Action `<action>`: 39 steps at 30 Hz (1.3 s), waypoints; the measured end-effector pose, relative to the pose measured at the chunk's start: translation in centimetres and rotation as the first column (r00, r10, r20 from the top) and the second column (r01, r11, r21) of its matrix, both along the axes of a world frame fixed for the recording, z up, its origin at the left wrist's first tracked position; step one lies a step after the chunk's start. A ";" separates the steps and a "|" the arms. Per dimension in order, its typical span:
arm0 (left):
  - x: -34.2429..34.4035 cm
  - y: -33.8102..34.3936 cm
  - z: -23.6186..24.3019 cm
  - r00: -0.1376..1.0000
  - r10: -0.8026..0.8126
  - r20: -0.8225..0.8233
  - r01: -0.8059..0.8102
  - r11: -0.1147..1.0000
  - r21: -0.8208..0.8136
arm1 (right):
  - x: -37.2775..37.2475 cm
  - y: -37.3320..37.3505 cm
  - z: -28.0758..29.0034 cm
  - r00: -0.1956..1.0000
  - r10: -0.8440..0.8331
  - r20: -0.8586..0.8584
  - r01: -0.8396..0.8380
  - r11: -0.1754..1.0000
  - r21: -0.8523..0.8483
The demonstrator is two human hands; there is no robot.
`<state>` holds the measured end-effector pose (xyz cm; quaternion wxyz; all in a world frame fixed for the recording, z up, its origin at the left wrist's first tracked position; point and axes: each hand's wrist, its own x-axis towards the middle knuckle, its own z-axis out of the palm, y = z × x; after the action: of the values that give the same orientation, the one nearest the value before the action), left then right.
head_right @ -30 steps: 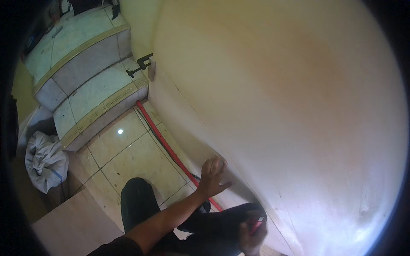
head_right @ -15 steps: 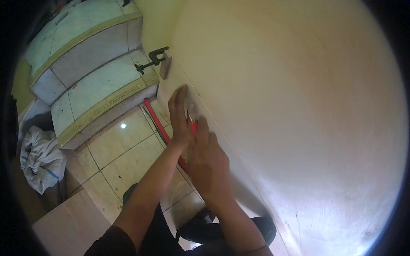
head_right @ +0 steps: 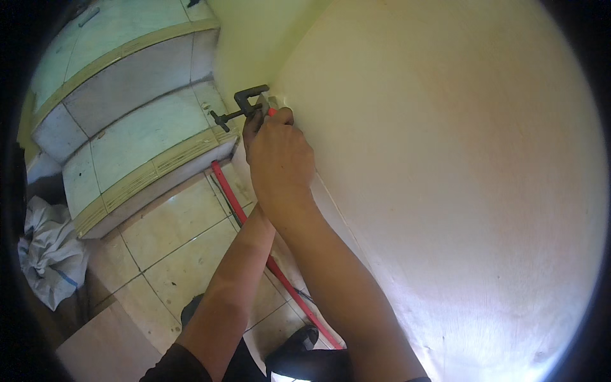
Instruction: The person sits on the floor and uses a clamp to secure a large sheet of plywood against a wall. They then use a utility knife to score and cut along the edge of the plywood, with another person assisting by holding the sheet steady.
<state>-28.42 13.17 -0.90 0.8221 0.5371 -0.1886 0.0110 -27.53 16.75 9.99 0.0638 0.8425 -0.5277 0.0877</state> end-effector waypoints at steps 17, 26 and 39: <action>0.0 -3.0 -4.1 0.998 0.004 0.060 0.000 0.998 -0.064 | 1.2 -1.0 -0.1 1.000 0.026 -0.003 -0.026 0.998 0.048; 0.2 -2.2 -3.5 0.998 -0.034 -0.052 0.023 0.982 -0.188 | 1.3 -0.2 1.3 0.998 0.003 -0.067 -0.001 1.000 0.029; 1.2 -2.6 -4.6 1.000 -0.012 0.011 0.013 0.994 -0.108 | 1.3 0.0 1.4 0.991 0.113 -0.068 -0.114 0.993 -0.017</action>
<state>-27.23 10.62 -5.52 0.8490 0.4906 -0.1955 0.0187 -26.18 16.79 11.34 0.0854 0.8729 -0.4756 0.0684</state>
